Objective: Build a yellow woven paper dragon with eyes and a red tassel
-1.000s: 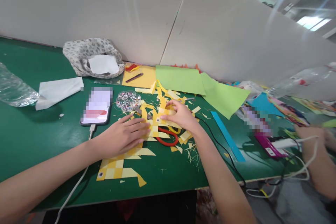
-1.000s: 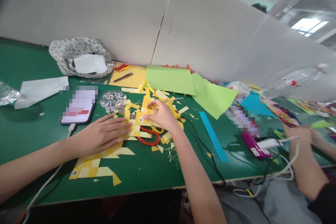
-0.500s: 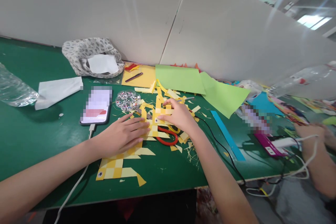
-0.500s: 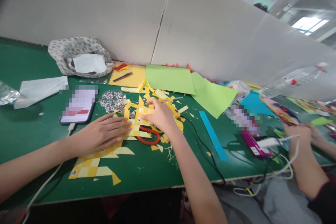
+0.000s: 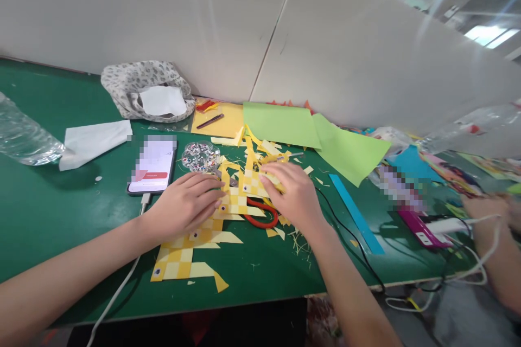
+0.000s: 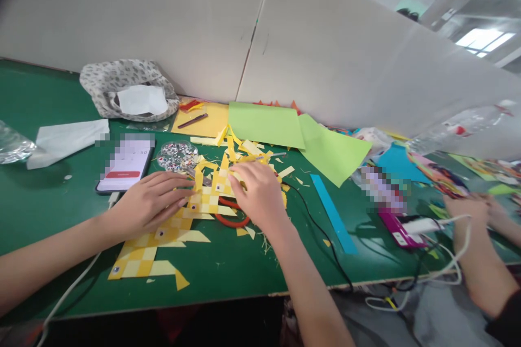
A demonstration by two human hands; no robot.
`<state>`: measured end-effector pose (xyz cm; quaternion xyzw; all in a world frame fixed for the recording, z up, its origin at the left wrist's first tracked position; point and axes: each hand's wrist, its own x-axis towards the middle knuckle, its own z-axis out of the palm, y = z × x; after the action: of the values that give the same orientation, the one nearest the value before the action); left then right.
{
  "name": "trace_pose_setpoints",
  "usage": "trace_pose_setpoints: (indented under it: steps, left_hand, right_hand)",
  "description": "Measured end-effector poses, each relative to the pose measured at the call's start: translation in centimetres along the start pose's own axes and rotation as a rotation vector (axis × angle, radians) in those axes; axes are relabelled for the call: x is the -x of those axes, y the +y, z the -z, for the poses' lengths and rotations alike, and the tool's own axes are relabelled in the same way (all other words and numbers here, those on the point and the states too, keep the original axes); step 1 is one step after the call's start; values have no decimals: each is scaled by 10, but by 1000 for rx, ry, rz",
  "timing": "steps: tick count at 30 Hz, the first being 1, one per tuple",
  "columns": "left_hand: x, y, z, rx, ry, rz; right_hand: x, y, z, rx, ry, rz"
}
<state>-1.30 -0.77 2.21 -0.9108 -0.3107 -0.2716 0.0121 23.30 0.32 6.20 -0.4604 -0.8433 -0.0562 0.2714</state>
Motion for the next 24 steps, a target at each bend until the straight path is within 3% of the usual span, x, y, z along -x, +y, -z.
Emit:
trace_pose_setpoints:
  steps: [3,7,24]
  left_hand:
    - [0,0,1,10,55,55]
    - [-1,1,1,9,71,49]
    - [-1,0,-1,35,75,57]
  right_hand:
    - [15,-8,-4,-79,-141,96]
    - [29,-15,-13,-93,-235,93]
    - [28,-10,-17,-80,-221,137]
